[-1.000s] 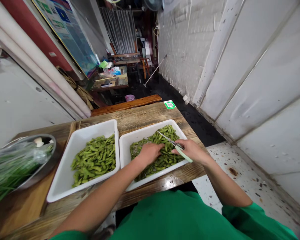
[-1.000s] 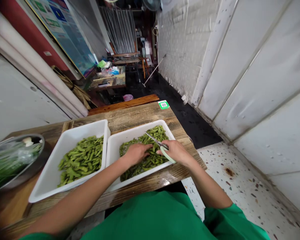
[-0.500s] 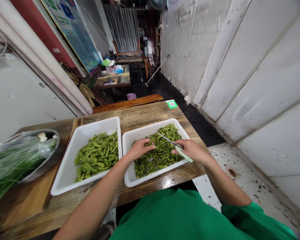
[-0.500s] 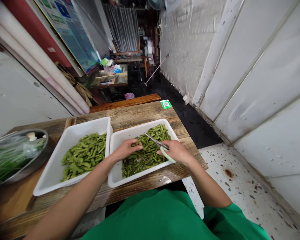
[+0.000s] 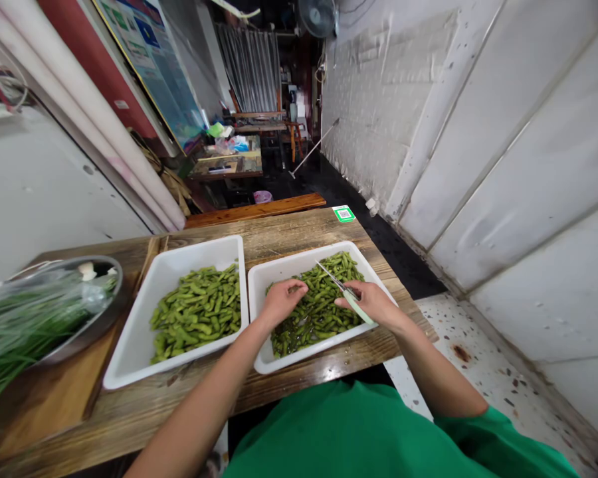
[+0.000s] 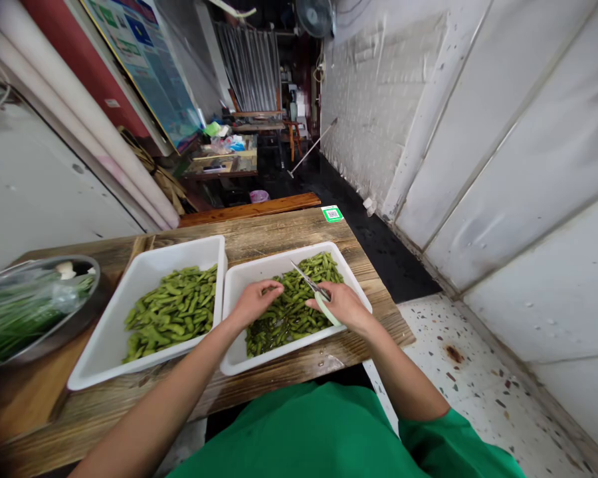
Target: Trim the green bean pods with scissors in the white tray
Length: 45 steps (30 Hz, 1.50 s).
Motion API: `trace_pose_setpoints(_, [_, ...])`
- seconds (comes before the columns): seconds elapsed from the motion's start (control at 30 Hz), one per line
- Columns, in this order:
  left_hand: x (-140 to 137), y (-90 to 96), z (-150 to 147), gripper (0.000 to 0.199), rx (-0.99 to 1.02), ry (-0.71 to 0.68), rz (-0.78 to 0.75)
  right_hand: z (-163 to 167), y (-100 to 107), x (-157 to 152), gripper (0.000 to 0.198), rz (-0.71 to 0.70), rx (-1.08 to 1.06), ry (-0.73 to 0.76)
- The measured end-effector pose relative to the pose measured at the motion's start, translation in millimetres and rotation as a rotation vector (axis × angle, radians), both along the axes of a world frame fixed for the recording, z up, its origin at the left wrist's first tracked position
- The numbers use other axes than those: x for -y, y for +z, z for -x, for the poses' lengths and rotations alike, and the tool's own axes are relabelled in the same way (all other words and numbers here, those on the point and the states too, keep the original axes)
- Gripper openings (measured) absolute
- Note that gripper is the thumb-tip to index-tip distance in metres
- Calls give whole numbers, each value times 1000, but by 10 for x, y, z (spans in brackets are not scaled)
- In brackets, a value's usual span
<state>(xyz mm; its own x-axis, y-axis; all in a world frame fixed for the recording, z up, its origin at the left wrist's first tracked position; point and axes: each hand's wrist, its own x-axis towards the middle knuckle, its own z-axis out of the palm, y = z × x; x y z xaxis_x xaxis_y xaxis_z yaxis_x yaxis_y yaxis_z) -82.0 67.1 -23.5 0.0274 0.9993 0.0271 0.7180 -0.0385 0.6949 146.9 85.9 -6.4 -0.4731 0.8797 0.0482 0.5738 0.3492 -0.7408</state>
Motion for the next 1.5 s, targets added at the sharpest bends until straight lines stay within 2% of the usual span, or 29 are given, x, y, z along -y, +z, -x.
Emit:
trace_pose_setpoints(0.07, [19, -16, -52, 36, -170, -19, -25, 39, -44, -14, 39, 38, -57, -2])
trace_pose_setpoints(0.17, [36, -56, -164, 31, -348, -141, -44, 82, -86, -20, 41, 89, -96, 31])
trace_pose_setpoints(0.27, [34, -127, -262, 28, -404, -247, -43, 105, -93, 1, 44, 101, -149, 65])
trace_pose_setpoints(0.37, [34, -192, -321, 23, -403, -293, -35, 104, -90, 27, 44, 106, -229, 40])
trace_pose_setpoints(0.5, [30, -160, -339, 13, -314, -220, -50, 94, -122, 30, 46, 129, -244, 12])
trace_pose_setpoints(0.6, [10, -60, -291, 12, -114, -67, -56, 94, -148, 22, 51, 135, -213, 36])
trace_pose_setpoints(0.7, [20, 25, -213, 21, 204, 94, -103, 95, -132, 33, 53, 137, -177, 49])
trace_pose_setpoints(0.77, [55, 48, -177, 28, 389, 148, -96, 92, -94, 49, 55, 112, -139, 56])
trace_pose_setpoints(0.9, [119, 48, -163, 42, 573, 194, -1, 82, 16, 67, 54, 49, -47, 82])
trace_pose_setpoints(1.2, [97, -5, -113, 33, 489, 196, -68, 78, 220, 62, 47, 22, 122, 134])
trace_pose_setpoints(1.37, [114, -29, -103, 29, 411, 172, -97, 84, 222, 78, 36, 26, 147, 183])
trace_pose_setpoints(1.5, [125, -4, -117, 27, 340, 102, -74, 71, 197, 70, 36, 77, 164, 190])
